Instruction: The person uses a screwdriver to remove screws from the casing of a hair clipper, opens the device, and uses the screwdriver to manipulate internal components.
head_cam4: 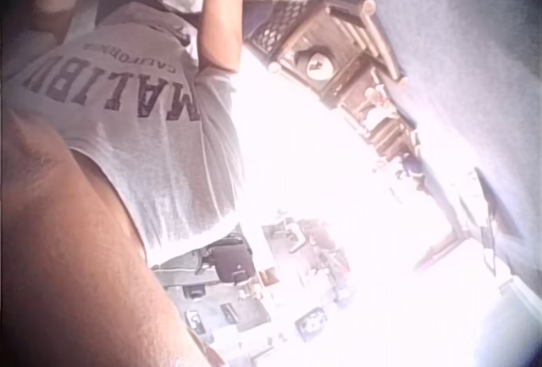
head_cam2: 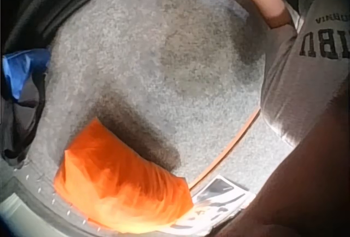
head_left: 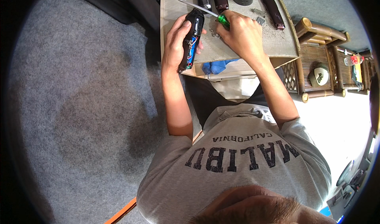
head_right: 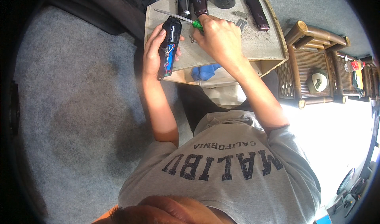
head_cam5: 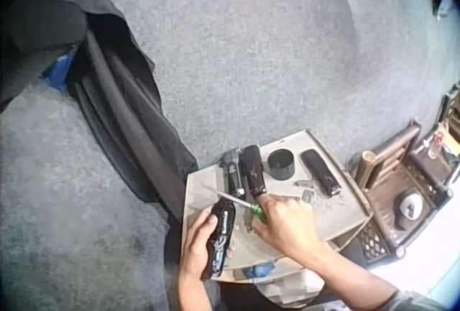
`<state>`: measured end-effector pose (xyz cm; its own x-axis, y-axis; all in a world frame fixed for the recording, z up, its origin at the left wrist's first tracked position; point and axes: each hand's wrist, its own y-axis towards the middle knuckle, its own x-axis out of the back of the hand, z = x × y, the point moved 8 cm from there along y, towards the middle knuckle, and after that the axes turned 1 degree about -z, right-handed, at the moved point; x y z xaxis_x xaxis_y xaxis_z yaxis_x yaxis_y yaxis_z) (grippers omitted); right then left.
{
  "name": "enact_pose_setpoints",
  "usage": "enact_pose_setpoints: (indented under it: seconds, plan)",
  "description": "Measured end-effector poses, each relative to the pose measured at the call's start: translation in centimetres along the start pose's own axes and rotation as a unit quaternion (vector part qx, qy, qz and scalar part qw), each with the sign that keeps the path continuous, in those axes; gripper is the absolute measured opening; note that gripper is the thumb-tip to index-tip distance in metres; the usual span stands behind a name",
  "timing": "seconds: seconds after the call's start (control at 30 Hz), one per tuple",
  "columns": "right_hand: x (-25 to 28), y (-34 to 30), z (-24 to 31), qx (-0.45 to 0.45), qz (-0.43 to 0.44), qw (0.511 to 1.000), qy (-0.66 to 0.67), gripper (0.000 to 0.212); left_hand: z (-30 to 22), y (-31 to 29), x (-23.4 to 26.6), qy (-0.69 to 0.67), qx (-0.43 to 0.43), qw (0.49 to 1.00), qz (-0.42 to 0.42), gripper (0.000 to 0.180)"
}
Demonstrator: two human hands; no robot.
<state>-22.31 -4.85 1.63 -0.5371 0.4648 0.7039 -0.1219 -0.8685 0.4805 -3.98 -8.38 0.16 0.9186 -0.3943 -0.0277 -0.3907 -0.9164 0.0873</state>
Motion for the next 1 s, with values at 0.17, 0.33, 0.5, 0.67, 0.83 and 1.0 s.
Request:
enact_pose_setpoints:
  seconds: [0.17,0.33,0.5,0.67,0.83,1.0]
  plan:
    - [-0.1,0.0,-0.7,-0.016,-0.013,1.0,0.017,0.028,-0.1,0.0,-0.1,0.001,0.0,1.0,-0.001,0.044]
    - [1.0,-0.1,-1.9,-0.094,-0.062,0.976,0.185,0.032,0.0,0.0,0.2,0.001,-0.002,1.0,0.003,0.044]
    - [2.6,-1.2,-2.8,-0.033,-0.091,0.95,0.296,0.037,0.4,0.1,0.6,-0.057,-0.007,0.998,0.007,0.045]
    - [3.1,-2.3,-3.1,0.014,0.029,0.957,0.287,0.033,0.6,0.1,1.3,-0.123,-0.015,0.992,-0.005,0.045]
    - [2.7,-3.0,-2.5,-0.001,0.136,0.927,0.35,0.032,0.8,0.2,1.4,-0.126,-0.013,0.992,-0.023,0.045]
    - [2.3,-3.1,-2.8,-0.015,0.18,0.911,0.371,0.031,0.1,0.2,1.2,-0.088,-0.026,0.995,-0.037,0.047]
